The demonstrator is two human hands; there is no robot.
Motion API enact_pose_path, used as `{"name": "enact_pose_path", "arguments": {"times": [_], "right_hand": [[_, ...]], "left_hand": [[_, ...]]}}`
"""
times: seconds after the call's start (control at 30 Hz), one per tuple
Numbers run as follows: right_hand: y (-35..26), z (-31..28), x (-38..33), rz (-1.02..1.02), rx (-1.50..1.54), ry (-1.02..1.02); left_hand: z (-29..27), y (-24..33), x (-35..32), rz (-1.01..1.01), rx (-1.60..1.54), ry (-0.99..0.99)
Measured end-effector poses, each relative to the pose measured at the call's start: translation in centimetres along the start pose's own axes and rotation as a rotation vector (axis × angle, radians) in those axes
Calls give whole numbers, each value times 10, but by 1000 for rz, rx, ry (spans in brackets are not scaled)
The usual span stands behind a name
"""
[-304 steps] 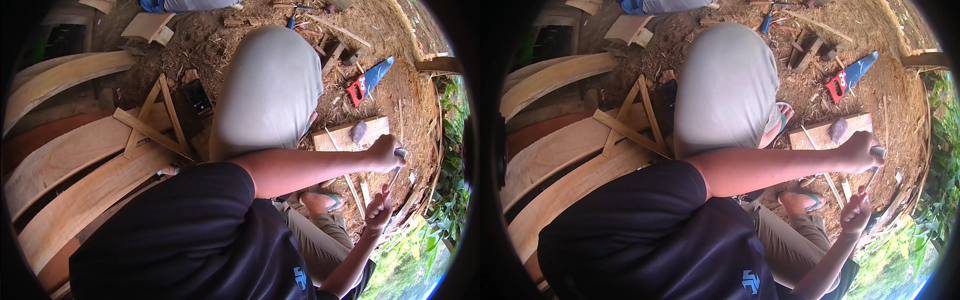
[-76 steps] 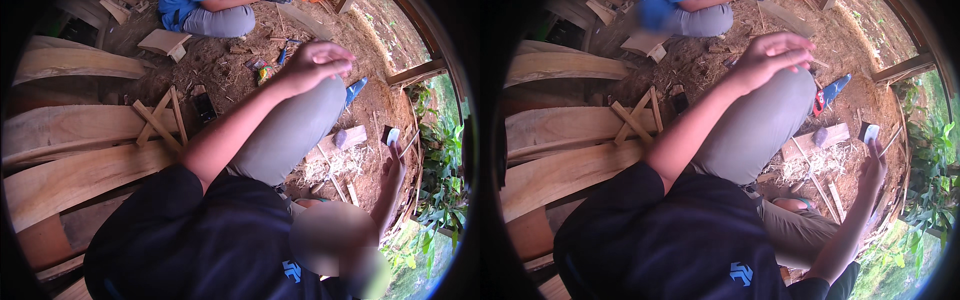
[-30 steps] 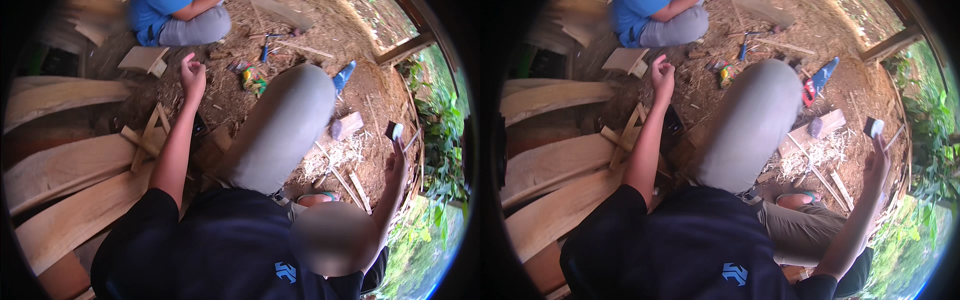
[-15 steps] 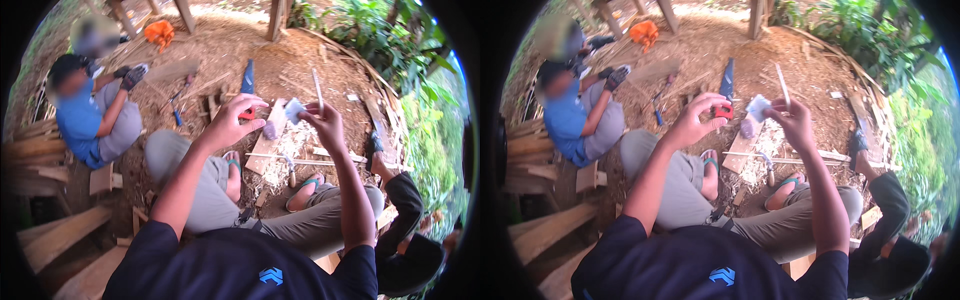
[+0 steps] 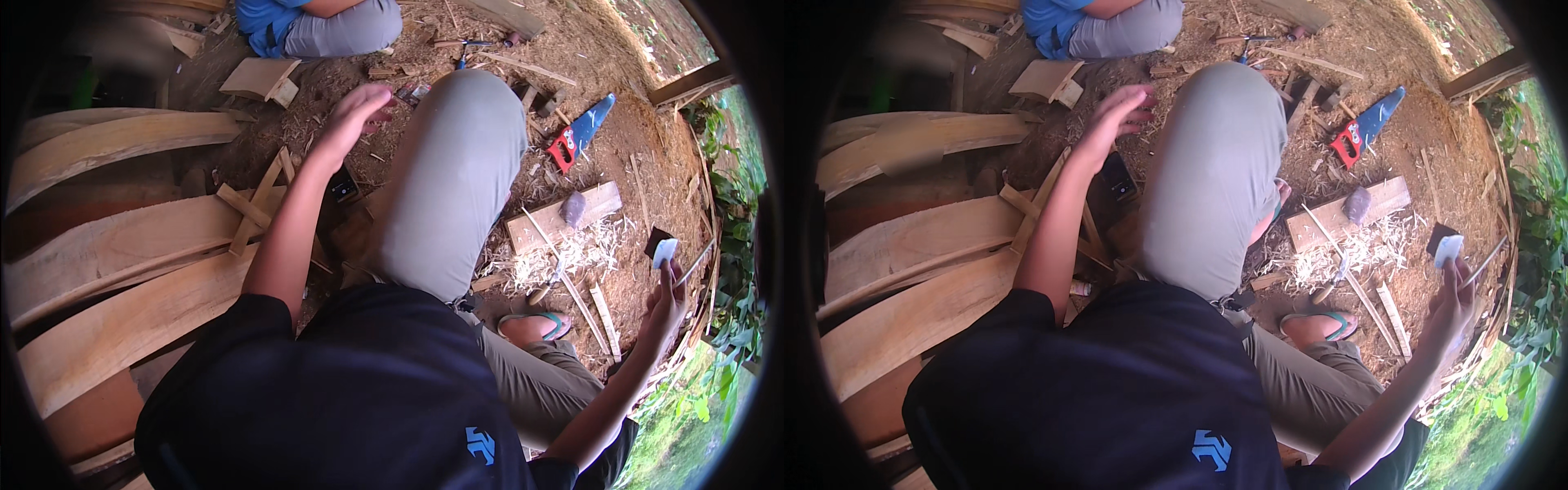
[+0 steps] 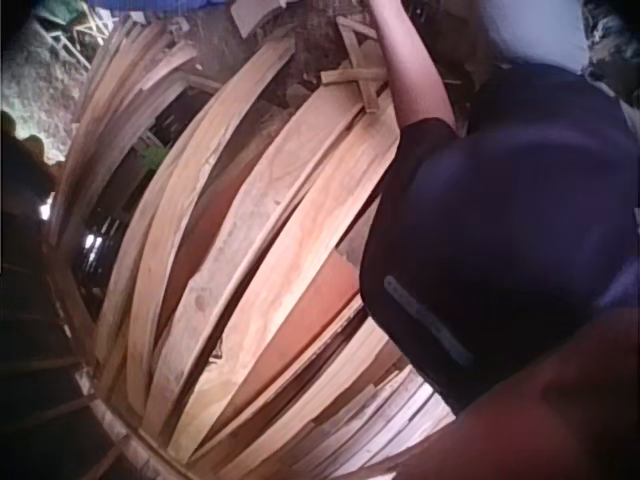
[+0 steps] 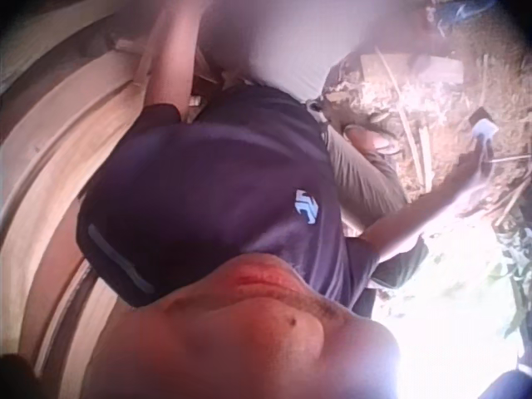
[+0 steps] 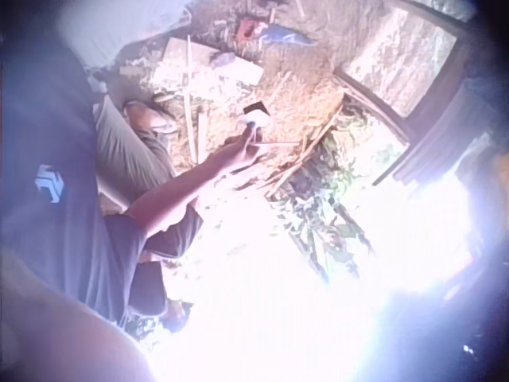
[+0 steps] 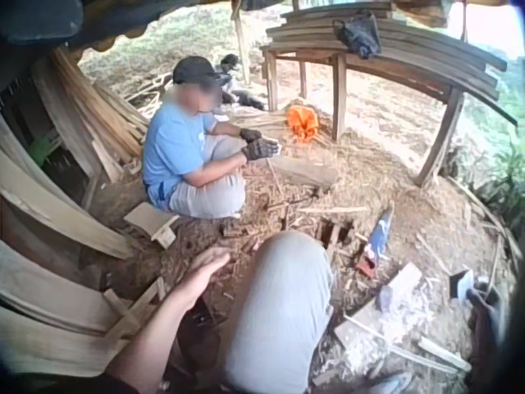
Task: The person sits on the ground and repeatedly rubs a small wooden stick against a rectangular sharpening stone to smooth or sharpen its surface. The person holds the stone in one hand and the stick in the other, performing a consistent back-and-forth motion. Other people are visible in the background working with wood.
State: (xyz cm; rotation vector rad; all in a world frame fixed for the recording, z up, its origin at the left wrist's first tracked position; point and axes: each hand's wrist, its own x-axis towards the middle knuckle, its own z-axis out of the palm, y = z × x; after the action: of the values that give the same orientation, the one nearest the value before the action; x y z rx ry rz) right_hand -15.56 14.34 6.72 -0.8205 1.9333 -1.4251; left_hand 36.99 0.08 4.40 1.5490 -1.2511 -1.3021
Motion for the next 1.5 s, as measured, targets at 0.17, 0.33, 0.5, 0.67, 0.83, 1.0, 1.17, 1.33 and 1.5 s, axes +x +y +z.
{"name": "enact_pose_path", "arguments": {"times": [0.17, 0.33, 0.5, 0.67, 0.83, 1.0, 1.17, 1.33, 1.5], "right_hand": [[-11, 13, 4, 22, -74, 3], [-15, 20, 7, -10, -11, -107], [-5, 6, 6, -145, 99, -146], [-5, 8, -6, -170, 220, -197], [0, 4, -8, -205, -90, -10], [-13, 0, -11, -49, -422, -98], [16, 11, -9, -196, -463, -99], [17, 20, -7, -277, -492, -78], [19, 17, -5, -289, -501, -32]], "left_hand": [[86, -2, 22, 21, -544, 22], [130, 120, 22, 585, -167, -171], [272, 145, 3, 557, -56, -775], [355, 105, -26, 279, -78, -928], [375, 85, -14, 121, -202, -895], [376, 65, 22, -75, -398, -617], [375, 52, 32, -120, -439, -603], [377, 51, 24, -131, -514, -605], [385, 55, 11, -111, -501, -723]]}}
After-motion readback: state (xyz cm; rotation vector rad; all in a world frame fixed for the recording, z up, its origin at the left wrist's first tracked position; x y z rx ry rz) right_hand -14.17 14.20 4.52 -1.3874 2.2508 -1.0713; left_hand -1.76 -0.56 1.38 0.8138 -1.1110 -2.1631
